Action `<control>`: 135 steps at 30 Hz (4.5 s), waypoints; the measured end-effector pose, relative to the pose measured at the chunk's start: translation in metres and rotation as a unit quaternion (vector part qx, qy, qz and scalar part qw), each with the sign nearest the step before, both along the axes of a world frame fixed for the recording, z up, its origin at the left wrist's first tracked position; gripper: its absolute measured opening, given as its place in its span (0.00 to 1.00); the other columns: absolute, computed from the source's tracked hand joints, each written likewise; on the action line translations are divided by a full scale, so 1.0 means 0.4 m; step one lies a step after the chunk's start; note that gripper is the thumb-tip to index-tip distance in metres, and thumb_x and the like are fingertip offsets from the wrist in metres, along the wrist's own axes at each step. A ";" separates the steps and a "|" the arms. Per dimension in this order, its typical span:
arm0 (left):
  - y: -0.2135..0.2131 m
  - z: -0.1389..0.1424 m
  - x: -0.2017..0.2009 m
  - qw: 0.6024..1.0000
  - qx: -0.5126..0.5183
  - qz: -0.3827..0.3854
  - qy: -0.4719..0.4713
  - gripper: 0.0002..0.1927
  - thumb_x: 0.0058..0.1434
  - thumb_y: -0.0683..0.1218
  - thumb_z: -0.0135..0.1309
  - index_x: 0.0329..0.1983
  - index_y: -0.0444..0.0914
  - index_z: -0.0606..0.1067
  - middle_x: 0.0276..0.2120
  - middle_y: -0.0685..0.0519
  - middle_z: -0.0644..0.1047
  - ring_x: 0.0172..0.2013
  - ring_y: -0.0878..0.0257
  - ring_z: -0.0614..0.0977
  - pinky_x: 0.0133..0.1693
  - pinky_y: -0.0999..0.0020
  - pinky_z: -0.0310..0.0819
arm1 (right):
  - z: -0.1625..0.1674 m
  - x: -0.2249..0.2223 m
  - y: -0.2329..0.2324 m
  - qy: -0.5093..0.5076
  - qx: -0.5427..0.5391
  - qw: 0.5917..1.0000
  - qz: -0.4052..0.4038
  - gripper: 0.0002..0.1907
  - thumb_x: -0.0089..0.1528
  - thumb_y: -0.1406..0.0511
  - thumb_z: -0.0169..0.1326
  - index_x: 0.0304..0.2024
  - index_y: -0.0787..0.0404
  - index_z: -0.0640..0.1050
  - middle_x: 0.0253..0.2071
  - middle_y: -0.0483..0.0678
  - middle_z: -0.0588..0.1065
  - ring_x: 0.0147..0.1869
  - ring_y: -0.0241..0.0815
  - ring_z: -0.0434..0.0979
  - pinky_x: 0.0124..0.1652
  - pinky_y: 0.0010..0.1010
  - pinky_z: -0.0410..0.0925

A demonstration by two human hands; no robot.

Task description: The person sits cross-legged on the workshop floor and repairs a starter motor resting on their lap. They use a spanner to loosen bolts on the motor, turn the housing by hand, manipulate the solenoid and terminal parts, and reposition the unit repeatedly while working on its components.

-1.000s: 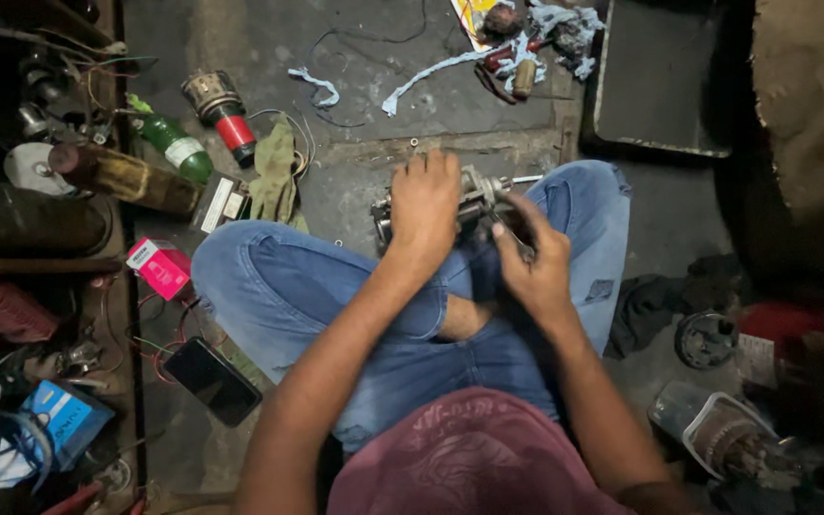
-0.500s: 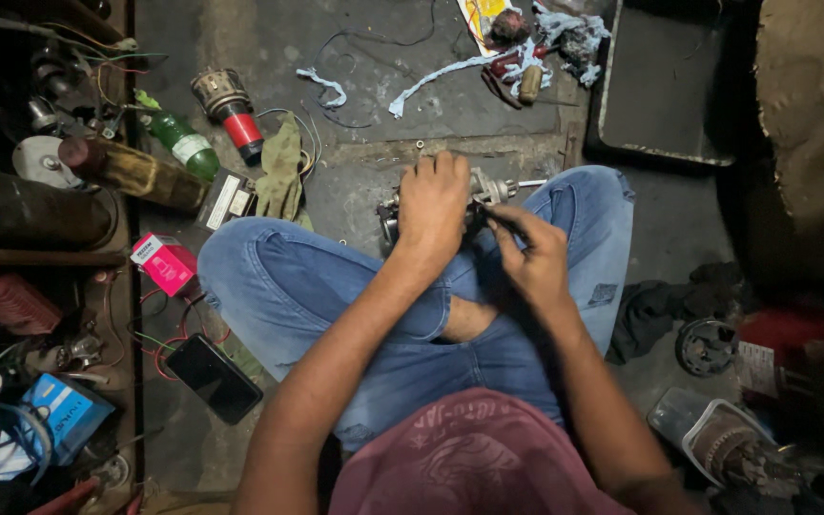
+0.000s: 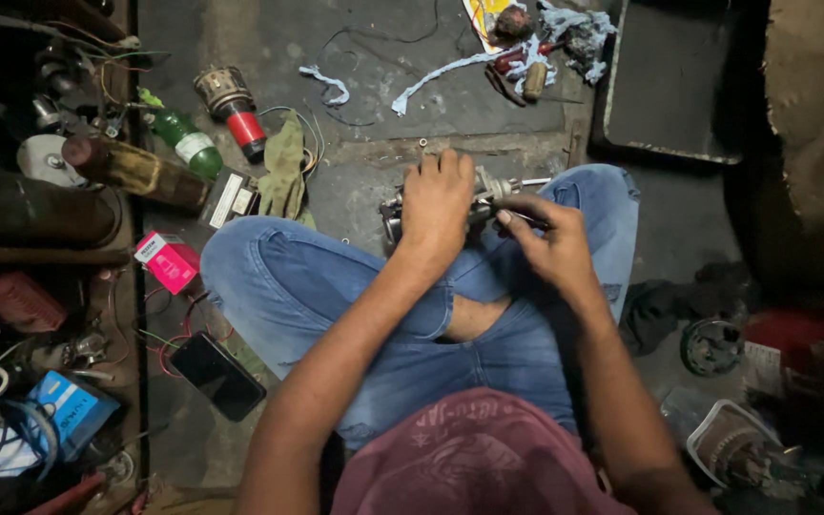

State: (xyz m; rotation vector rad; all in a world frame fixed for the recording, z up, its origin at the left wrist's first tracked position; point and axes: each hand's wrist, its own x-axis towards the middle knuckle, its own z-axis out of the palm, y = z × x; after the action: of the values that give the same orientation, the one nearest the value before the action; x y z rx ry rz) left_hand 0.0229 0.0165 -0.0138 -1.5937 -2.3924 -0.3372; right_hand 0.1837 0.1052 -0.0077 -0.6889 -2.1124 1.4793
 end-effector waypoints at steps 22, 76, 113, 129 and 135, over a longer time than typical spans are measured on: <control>0.004 -0.006 0.002 1.000 -0.008 -0.004 0.012 0.22 0.44 0.45 0.66 0.42 0.39 0.73 0.39 0.49 0.75 0.40 0.51 0.79 0.40 0.56 0.73 | 0.123 -0.073 -0.043 -0.079 0.161 0.982 -0.068 0.06 0.68 0.68 0.54 0.44 0.67 0.76 0.28 0.59 0.77 0.31 0.55 0.81 0.33 0.41 0.70; 0.001 0.000 0.008 1.000 -0.006 -0.009 -0.023 0.25 0.40 0.43 0.65 0.43 0.38 0.73 0.39 0.48 0.74 0.42 0.50 0.79 0.42 0.53 0.73 | -0.086 -0.056 -0.100 0.058 0.194 0.964 -0.173 0.14 0.72 0.71 0.53 0.55 0.68 0.64 0.41 0.57 0.79 0.45 0.48 0.83 0.45 0.35 0.74; 0.000 -0.002 0.005 1.000 0.005 -0.013 -0.018 0.22 0.41 0.44 0.63 0.41 0.39 0.72 0.37 0.49 0.74 0.40 0.52 0.79 0.41 0.53 0.73 | -0.111 -0.064 -0.091 0.098 0.231 0.957 -0.145 0.15 0.71 0.74 0.52 0.54 0.67 0.60 0.41 0.58 0.76 0.42 0.51 0.81 0.43 0.38 0.73; 0.001 -0.009 0.012 1.000 0.022 -0.005 0.008 0.14 0.50 0.44 0.59 0.40 0.40 0.73 0.38 0.50 0.74 0.40 0.53 0.79 0.42 0.53 0.72 | -0.059 -0.070 -0.072 0.012 0.252 0.963 -0.094 0.18 0.68 0.75 0.52 0.54 0.70 0.59 0.35 0.62 0.77 0.36 0.62 0.81 0.37 0.46 0.72; -0.005 -0.018 0.012 0.999 0.043 -0.019 0.004 0.13 0.52 0.46 0.57 0.40 0.39 0.73 0.36 0.50 0.73 0.40 0.53 0.78 0.42 0.56 0.70 | -0.048 -0.078 -0.068 -0.018 0.254 0.963 -0.087 0.18 0.67 0.75 0.50 0.54 0.71 0.58 0.36 0.64 0.77 0.38 0.66 0.81 0.38 0.48 0.72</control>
State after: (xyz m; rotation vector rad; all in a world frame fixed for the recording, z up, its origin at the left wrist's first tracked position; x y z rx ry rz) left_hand 0.0276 0.0145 -0.0209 -1.5995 -2.3117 -0.4352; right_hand 0.1525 0.0779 -0.0267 -0.6795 -2.2581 0.7836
